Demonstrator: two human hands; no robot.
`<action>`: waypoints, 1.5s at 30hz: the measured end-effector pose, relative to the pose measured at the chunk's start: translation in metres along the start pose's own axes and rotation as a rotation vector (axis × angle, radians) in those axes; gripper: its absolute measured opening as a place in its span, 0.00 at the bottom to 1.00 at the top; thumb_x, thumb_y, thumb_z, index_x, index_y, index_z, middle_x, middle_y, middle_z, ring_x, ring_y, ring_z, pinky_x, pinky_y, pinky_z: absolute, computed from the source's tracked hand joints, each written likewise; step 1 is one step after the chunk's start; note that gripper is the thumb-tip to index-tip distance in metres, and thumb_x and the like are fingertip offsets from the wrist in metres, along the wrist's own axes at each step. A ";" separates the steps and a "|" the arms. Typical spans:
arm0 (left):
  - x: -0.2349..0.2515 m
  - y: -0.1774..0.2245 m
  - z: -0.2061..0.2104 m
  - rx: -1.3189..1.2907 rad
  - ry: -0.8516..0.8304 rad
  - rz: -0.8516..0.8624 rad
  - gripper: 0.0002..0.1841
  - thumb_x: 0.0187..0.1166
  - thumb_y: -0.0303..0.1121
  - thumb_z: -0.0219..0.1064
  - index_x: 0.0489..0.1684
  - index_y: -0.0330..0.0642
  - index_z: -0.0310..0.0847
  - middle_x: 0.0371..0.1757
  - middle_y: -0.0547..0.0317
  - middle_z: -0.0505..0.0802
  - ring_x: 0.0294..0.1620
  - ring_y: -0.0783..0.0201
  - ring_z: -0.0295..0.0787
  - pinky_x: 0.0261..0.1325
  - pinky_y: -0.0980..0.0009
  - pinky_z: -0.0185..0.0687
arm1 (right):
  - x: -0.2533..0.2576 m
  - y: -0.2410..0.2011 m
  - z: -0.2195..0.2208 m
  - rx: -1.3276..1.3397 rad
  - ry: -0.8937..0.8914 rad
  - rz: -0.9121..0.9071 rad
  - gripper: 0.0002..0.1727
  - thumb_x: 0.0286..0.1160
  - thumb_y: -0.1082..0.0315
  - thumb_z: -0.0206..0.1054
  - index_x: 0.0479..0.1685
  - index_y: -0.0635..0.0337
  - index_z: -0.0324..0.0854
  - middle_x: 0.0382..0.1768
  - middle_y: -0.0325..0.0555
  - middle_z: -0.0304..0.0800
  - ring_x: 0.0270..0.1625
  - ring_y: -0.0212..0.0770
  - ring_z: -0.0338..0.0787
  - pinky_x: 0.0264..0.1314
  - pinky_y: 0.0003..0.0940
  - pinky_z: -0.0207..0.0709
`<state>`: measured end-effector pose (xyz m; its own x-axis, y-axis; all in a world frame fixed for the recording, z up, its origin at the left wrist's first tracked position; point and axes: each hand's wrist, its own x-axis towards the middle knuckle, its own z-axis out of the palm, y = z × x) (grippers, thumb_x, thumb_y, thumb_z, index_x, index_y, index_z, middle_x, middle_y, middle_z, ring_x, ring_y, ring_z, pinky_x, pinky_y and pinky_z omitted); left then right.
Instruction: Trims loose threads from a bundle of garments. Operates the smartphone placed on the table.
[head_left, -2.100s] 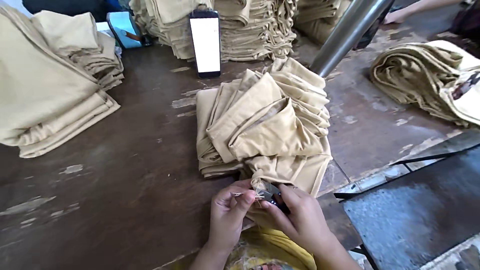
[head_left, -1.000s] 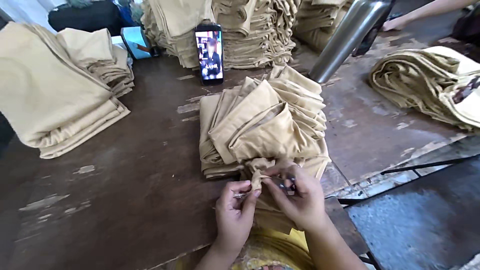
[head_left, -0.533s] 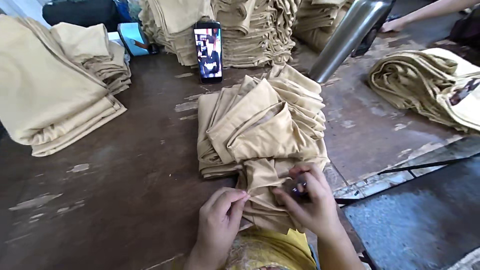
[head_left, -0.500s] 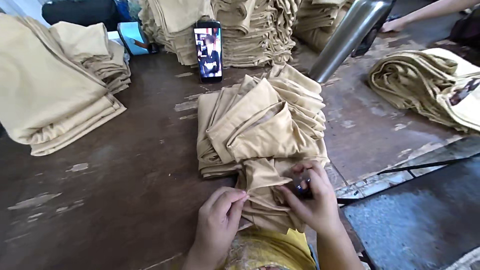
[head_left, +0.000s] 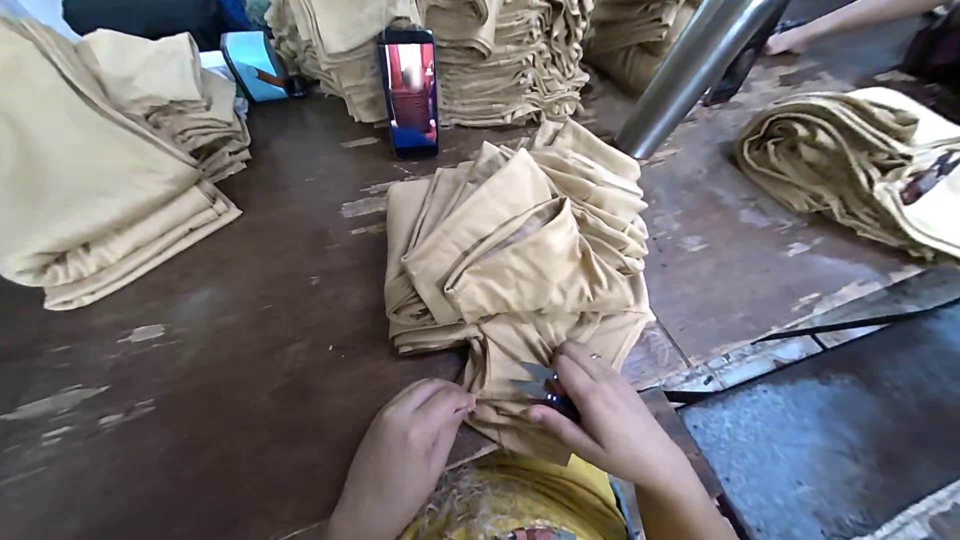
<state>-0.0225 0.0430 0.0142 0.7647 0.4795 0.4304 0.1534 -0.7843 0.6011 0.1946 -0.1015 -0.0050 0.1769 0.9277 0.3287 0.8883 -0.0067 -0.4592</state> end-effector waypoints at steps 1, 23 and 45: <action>0.000 0.000 -0.001 -0.029 0.016 -0.004 0.09 0.82 0.32 0.64 0.38 0.42 0.91 0.42 0.58 0.96 0.49 0.74 0.92 0.59 0.84 0.83 | 0.000 -0.001 0.001 -0.030 -0.002 -0.014 0.37 0.86 0.33 0.46 0.32 0.59 0.79 0.34 0.50 0.81 0.37 0.48 0.84 0.37 0.43 0.80; 0.005 0.004 -0.021 -0.361 -0.234 0.046 0.35 0.68 0.68 0.71 0.60 0.48 0.88 0.52 0.63 0.94 0.58 0.72 0.88 0.63 0.72 0.84 | -0.006 0.002 -0.013 0.501 0.138 -0.019 0.29 0.88 0.40 0.54 0.33 0.60 0.73 0.33 0.38 0.73 0.37 0.19 0.72 0.41 0.14 0.68; 0.090 0.030 0.007 -1.250 0.290 -0.498 0.32 0.92 0.39 0.44 0.97 0.61 0.39 0.91 0.60 0.68 0.85 0.59 0.72 0.84 0.57 0.69 | 0.114 0.042 -0.025 0.206 0.409 0.030 0.14 0.76 0.68 0.64 0.53 0.70 0.79 0.67 0.60 0.84 0.60 0.45 0.87 0.59 0.42 0.82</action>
<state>0.0552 0.0599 0.0664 0.6153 0.7880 0.0237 -0.4072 0.2919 0.8655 0.2629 -0.0057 0.0339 0.3912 0.7045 0.5922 0.7847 0.0809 -0.6146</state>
